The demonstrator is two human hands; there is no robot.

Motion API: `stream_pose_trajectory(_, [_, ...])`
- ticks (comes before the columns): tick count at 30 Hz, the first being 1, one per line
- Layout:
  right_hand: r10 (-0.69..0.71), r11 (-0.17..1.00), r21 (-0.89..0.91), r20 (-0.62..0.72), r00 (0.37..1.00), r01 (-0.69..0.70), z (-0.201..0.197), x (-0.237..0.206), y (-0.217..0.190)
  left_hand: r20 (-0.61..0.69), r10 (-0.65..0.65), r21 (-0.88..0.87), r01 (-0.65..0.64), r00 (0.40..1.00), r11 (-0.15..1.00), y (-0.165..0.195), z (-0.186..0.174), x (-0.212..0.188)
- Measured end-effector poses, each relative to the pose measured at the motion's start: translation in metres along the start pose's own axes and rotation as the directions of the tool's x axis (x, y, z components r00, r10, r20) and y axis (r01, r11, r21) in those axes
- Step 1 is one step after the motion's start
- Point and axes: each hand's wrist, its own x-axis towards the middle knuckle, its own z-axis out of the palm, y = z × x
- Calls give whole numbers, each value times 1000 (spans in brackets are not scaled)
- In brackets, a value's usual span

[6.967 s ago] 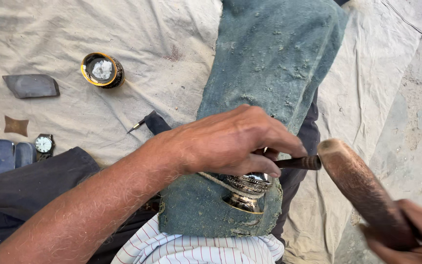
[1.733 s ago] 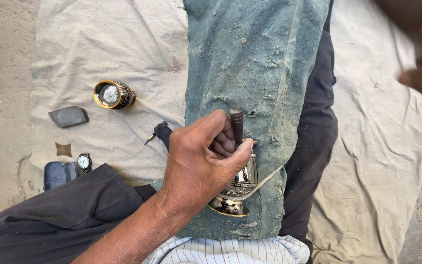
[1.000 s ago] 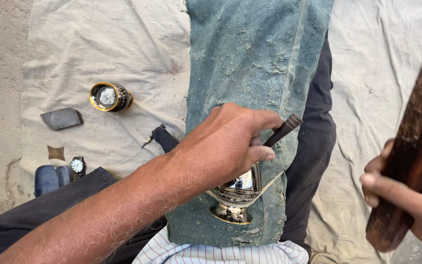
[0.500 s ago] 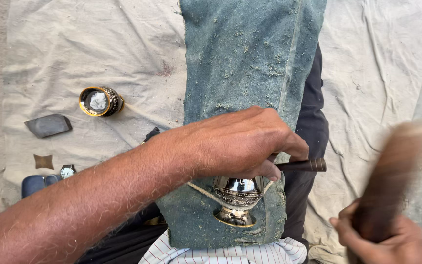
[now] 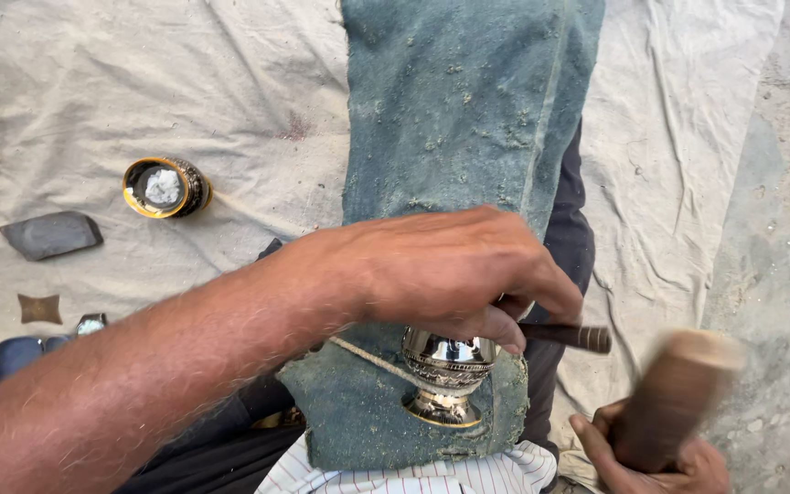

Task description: The person sits on the ground with a small ornate metal vessel braced against a padded leg rest, holds a punch against the vessel's surface, and repeatedly strikes the punch with a wooden mallet to decorate the metal, repositioning the punch between strikes.

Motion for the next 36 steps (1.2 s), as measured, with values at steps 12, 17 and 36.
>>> stream_pose_trajectory(12, [-330, 890, 375, 135, 934, 260, -49, 40, -76, -317, -403, -140, 378, 859, 915, 6, 6, -19])
stream_pose_trajectory(17, [-277, 924, 303, 103, 955, 235, -56, 61, -67, -324, -392, -136, 367, 861, 920, 7, 7, -20])
stream_pose_trajectory(36, [-702, 400, -355, 474, 532, 845, -114, 180, -234, -625, -615, -474, 392, 481, 788, 14, 51, -44])
